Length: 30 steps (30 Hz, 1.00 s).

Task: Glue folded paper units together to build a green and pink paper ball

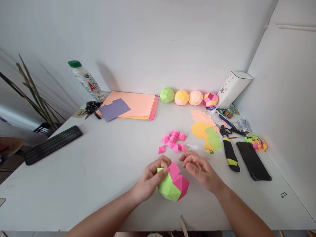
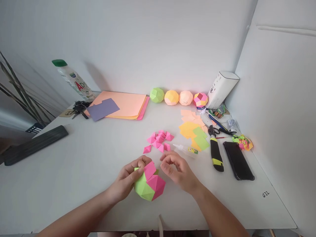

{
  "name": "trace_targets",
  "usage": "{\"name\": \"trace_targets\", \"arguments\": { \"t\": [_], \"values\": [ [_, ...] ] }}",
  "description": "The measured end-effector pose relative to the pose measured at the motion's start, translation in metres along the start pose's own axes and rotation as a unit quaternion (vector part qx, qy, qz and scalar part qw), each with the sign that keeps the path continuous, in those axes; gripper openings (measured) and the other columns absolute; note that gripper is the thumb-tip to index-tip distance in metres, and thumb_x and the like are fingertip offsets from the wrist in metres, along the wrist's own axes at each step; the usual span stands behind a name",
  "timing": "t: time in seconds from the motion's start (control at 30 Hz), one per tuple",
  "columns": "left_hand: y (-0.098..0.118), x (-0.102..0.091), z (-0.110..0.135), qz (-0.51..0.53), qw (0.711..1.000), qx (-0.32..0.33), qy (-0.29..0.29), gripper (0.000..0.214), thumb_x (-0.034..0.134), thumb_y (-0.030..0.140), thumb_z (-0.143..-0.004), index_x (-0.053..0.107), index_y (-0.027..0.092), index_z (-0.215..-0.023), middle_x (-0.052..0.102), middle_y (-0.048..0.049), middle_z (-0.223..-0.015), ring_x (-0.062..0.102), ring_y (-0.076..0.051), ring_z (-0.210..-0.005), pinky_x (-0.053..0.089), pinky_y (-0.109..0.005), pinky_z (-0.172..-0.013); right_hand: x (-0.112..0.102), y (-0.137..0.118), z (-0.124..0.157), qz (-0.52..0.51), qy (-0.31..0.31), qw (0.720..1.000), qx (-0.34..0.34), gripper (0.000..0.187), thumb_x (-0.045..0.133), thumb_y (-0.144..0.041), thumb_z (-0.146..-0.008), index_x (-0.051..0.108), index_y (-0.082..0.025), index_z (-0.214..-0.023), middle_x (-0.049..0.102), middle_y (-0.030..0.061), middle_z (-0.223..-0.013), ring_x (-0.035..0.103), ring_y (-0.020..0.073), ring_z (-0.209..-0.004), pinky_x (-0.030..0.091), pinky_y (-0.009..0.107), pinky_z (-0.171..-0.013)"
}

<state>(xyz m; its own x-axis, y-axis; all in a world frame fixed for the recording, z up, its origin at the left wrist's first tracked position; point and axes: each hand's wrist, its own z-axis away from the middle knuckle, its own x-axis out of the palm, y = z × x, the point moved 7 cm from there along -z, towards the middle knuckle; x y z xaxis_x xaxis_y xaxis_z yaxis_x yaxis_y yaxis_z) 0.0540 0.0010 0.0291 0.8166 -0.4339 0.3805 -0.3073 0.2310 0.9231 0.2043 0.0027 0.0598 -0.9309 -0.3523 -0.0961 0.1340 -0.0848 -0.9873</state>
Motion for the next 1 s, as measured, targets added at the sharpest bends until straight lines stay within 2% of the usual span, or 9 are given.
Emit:
{"name": "trace_targets", "arguments": {
  "t": [0.13, 0.37, 0.5, 0.63, 0.83, 1.0],
  "values": [
    [0.002, -0.005, 0.001, 0.001, 0.999, 0.025, 0.027, 0.026, 0.052, 0.035, -0.087, 0.050, 0.016, -0.070, 0.044, -0.0023, -0.089, 0.042, -0.013, -0.076, 0.034, -0.024, -0.063, 0.013, -0.001, 0.002, -0.046, -0.106, 0.993, 0.013, 0.021, 0.066, -0.038, -0.080, 0.063, -0.018, -0.076, 0.057, 0.0065, -0.102, 0.055, 0.0203, -0.096, 0.043, 0.035, -0.085],
    [-0.002, 0.003, 0.000, -0.006, 0.999, -0.027, -0.023, 0.032, 0.054, 0.040, -0.085, 0.050, 0.015, -0.065, 0.045, -0.0026, -0.087, 0.042, -0.013, -0.073, 0.033, -0.025, -0.062, 0.022, 0.004, 0.002, -0.121, -0.134, 0.983, 0.030, 0.018, 0.067, -0.031, -0.080, 0.060, -0.016, -0.071, 0.058, 0.0051, -0.094, 0.055, 0.0152, -0.082, 0.045, 0.029, -0.070],
    [-0.002, 0.007, -0.001, -0.032, 0.998, -0.042, -0.032, 0.036, 0.052, 0.038, -0.087, 0.045, 0.015, -0.061, 0.044, -0.0012, -0.081, 0.042, -0.013, -0.072, 0.034, -0.026, -0.066, 0.025, 0.010, 0.002, -0.120, -0.126, 0.984, 0.048, 0.022, 0.067, -0.031, -0.079, 0.056, -0.015, -0.069, 0.056, 0.0027, -0.085, 0.050, 0.0123, -0.073, 0.040, 0.026, -0.063],
    [0.001, 0.012, -0.001, -0.048, 0.997, -0.039, -0.051, 0.036, 0.052, 0.038, -0.087, 0.044, 0.015, -0.061, 0.045, -0.0020, -0.084, 0.044, -0.014, -0.076, 0.036, -0.027, -0.070, 0.028, 0.013, 0.002, -0.129, -0.108, 0.984, 0.052, 0.025, 0.065, -0.034, -0.080, 0.052, -0.016, -0.068, 0.050, -0.0004, -0.074, 0.043, 0.0098, -0.063, 0.034, 0.024, -0.055],
    [0.004, 0.015, 0.000, -0.049, 0.996, -0.032, -0.070, 0.028, 0.049, 0.038, -0.089, 0.054, 0.015, -0.072, 0.046, -0.0039, -0.093, 0.046, -0.016, -0.084, 0.039, -0.029, -0.077, 0.030, 0.010, 0.005, -0.130, -0.078, 0.988, 0.026, 0.025, 0.060, -0.035, -0.084, 0.050, -0.017, -0.070, 0.046, -0.0018, -0.070, 0.038, 0.0088, -0.058, 0.030, 0.023, -0.051],
    [0.003, 0.016, 0.002, -0.045, 0.995, -0.026, -0.086, 0.023, 0.054, 0.037, -0.086, 0.059, 0.016, -0.079, 0.046, -0.0050, -0.096, 0.047, -0.017, -0.089, 0.040, -0.030, -0.080, 0.028, 0.011, 0.006, -0.109, -0.059, 0.992, 0.019, 0.026, 0.060, -0.036, -0.085, 0.050, -0.017, -0.070, 0.043, -0.0030, -0.067, 0.035, 0.0084, -0.057, 0.029, 0.023, -0.051]
  ]
}}
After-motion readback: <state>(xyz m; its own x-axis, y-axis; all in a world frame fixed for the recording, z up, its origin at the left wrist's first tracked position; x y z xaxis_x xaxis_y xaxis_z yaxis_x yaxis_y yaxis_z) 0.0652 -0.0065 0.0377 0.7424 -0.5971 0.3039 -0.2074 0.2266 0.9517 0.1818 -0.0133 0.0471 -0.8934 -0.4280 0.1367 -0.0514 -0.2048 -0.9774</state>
